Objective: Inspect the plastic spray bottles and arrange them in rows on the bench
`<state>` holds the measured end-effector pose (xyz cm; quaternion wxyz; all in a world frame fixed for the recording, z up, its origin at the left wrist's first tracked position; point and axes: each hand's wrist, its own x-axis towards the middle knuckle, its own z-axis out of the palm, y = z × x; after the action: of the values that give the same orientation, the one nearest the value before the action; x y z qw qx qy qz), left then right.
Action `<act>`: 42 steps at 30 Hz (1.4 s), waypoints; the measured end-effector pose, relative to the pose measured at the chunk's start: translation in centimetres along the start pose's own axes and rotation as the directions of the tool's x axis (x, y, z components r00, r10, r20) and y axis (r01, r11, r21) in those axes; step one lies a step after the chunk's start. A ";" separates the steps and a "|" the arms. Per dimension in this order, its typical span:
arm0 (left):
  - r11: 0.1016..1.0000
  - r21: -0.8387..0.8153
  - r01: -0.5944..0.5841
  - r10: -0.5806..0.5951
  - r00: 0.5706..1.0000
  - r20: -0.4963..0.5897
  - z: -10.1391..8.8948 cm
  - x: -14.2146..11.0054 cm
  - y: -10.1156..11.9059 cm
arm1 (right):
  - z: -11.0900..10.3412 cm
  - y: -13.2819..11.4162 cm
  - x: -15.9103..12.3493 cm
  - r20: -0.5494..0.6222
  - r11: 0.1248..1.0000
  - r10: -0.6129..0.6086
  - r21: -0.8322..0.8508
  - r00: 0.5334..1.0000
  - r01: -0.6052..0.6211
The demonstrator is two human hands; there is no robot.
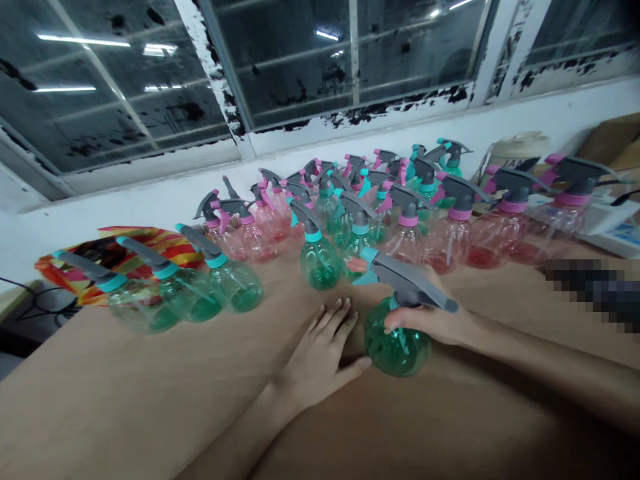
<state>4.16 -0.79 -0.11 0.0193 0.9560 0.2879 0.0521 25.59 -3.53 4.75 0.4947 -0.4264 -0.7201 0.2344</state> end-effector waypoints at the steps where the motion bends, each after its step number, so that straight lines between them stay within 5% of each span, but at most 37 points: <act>1: 1.000 -0.004 0.000 0.000 1.000 0.006 0.0 0.0 0.0 | -0.1 0.1 -0.2 0.001 1.000 0.002 -0.009 1.000 -0.002; 11: 0.999 -0.031 0.017 -0.017 1.000 -0.003 0.1 0.0 0.2 | -1.7 -1.1 -3.9 0.024 0.917 0.119 -0.387 0.993 -0.100; 19: 0.999 0.026 0.036 -0.035 0.999 -0.027 -0.2 -1.1 0.2 | -0.8 -1.7 -5.5 -0.064 0.839 0.113 -0.528 0.992 -0.129; 26: 0.980 0.075 0.183 -0.177 0.981 -0.083 -0.7 -7.3 -0.6 | 3.7 -2.7 -2.2 -0.041 0.833 0.081 -0.546 0.996 -0.090; 32: 0.967 0.085 0.240 -0.230 0.966 -0.118 -0.9 -13.0 -0.4 | 9.4 -2.5 2.5 -0.021 0.788 -0.125 -0.610 0.992 0.086; 37: 0.963 0.068 0.259 -0.248 0.958 -0.143 -0.9 -13.9 -0.3 | 12.6 -1.9 6.0 -0.095 0.762 -0.105 -0.647 0.990 0.019; 42: 0.965 0.042 0.260 -0.251 0.955 -0.158 -0.9 -13.9 -0.3 | 13.5 -1.4 8.1 -0.136 0.736 -0.041 -0.674 0.990 -0.062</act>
<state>-7.56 -8.22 -0.45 -0.0257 0.9043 0.4111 0.1124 11.60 3.70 4.51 0.3544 -0.5966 -0.7165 -0.0715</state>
